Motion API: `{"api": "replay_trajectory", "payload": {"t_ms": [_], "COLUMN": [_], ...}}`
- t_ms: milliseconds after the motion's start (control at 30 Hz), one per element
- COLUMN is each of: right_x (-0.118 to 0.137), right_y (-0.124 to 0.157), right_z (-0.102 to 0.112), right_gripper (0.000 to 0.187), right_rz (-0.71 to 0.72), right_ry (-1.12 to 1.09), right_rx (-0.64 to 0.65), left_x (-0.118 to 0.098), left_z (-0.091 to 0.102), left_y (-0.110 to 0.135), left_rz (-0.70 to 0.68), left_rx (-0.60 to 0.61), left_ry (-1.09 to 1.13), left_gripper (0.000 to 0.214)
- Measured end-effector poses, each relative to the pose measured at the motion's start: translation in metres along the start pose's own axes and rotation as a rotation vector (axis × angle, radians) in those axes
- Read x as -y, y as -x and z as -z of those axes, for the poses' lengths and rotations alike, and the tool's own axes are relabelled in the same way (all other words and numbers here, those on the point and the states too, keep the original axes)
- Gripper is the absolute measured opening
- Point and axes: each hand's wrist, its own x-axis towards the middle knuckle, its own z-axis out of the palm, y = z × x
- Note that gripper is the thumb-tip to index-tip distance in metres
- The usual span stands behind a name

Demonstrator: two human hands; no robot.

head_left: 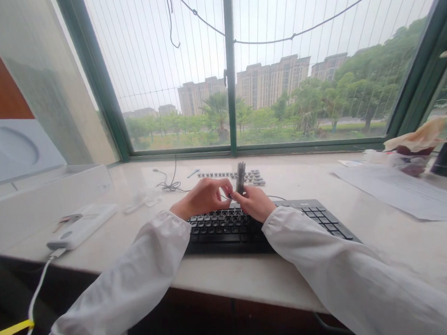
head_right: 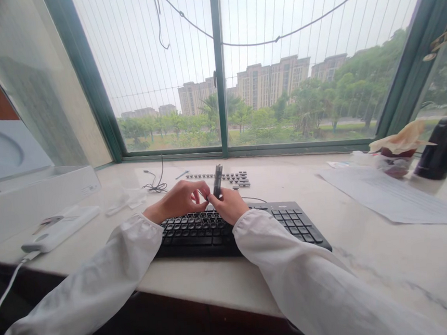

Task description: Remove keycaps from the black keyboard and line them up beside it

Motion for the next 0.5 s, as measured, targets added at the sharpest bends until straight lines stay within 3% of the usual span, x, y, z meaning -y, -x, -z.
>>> {"api": "replay_trajectory", "payload": {"t_ms": [167,333,500], "right_x": [-0.004,-0.017,-0.033], "right_y": [-0.006,-0.009,-0.009], "right_z": [0.006,0.033,0.049], "right_gripper": [0.030,0.037,0.035], "right_rz": [0.003,-0.143,-0.186], "right_ry": [0.088,0.404,0.587], "right_rx": [-0.075,-0.258,-0.249], "left_x": [0.002,0.015,0.024], "left_z": [0.000,0.003,0.000], "left_y": [-0.002,-0.002,-0.002], "left_rz": [0.070,0.200,0.308], "left_rx": [-0.007,-0.021,-0.035], "left_ry": [0.013,-0.152,-0.233], "left_gripper": [0.013,0.015,0.022]}}
